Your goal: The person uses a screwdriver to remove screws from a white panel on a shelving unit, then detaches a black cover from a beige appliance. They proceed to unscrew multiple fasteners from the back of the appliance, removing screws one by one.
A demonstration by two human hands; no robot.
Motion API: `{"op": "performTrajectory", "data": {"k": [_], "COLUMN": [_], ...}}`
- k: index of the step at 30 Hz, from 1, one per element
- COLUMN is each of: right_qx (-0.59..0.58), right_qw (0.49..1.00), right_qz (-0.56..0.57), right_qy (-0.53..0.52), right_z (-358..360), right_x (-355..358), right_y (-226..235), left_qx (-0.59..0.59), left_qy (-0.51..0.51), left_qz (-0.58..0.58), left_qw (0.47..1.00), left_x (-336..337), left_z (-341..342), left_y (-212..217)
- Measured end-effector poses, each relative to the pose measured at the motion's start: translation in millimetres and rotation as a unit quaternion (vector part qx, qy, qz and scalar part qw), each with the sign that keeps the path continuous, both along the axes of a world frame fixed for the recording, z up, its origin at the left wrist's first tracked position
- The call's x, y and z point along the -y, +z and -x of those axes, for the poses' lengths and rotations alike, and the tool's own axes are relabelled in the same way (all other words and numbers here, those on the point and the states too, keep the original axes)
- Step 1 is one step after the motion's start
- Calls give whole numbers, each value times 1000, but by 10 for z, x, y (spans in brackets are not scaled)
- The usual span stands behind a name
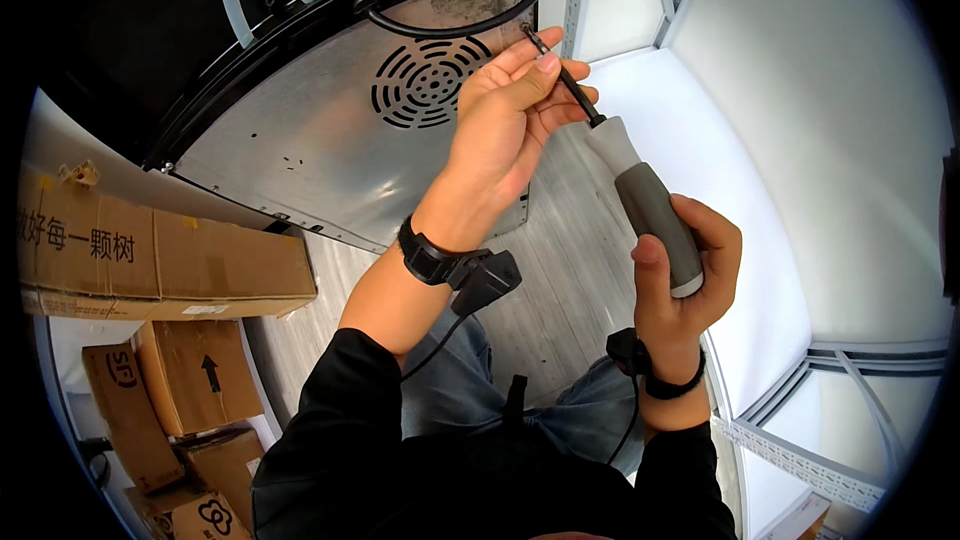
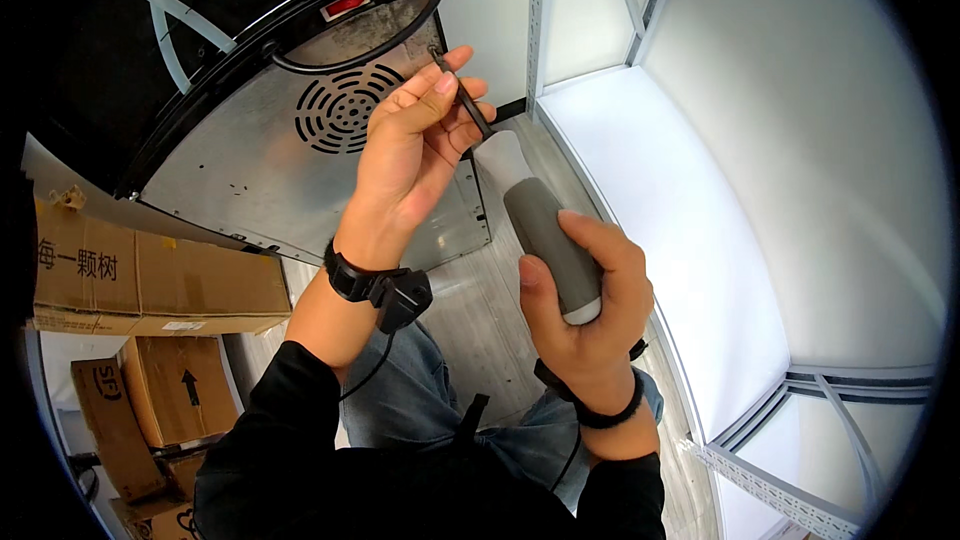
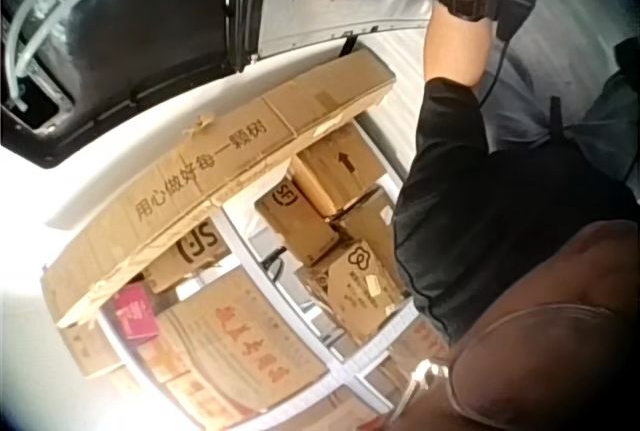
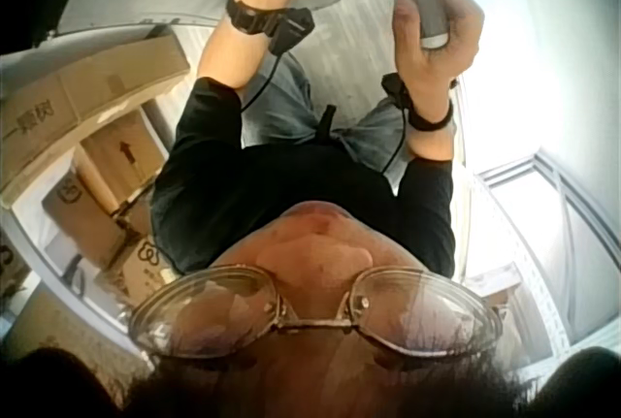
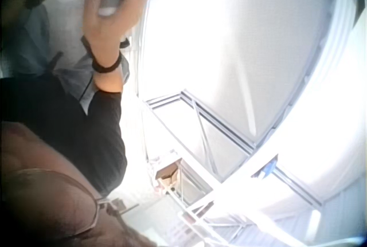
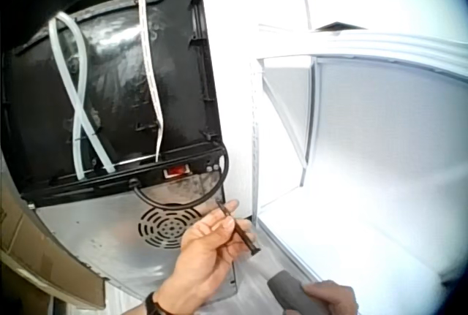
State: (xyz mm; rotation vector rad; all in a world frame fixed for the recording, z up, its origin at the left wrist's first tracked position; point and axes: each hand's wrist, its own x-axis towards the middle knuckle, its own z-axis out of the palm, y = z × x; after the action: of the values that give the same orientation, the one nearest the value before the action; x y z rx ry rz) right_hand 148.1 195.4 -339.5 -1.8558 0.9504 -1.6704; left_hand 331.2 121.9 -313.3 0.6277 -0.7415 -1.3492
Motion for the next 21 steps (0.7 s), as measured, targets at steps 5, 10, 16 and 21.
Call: {"op": "performTrajectory", "data": {"k": [5, 10, 16, 21], "right_qx": [-106, -149, 46, 139], "right_qw": [992, 982, 995, 963], "right_qz": [68, 107, -58, -185], "right_qy": [-32, -39, 62, 138], "right_z": [21, 50, -105, 2], "right_x": [-8, 36, -43, -18], "right_y": [132, 72, 153, 98], "left_qx": [13, 39, 47, 42], "left_qy": [-4, 23, 24, 25], "left_qz": [6, -21, -14, -8], "left_qw": [1000, 999, 999, 999], "left_x": [-12, 2, 0, 1], "left_z": [-6, 51, 16, 21], "left_y": [-9, 21, -7, -9]}}
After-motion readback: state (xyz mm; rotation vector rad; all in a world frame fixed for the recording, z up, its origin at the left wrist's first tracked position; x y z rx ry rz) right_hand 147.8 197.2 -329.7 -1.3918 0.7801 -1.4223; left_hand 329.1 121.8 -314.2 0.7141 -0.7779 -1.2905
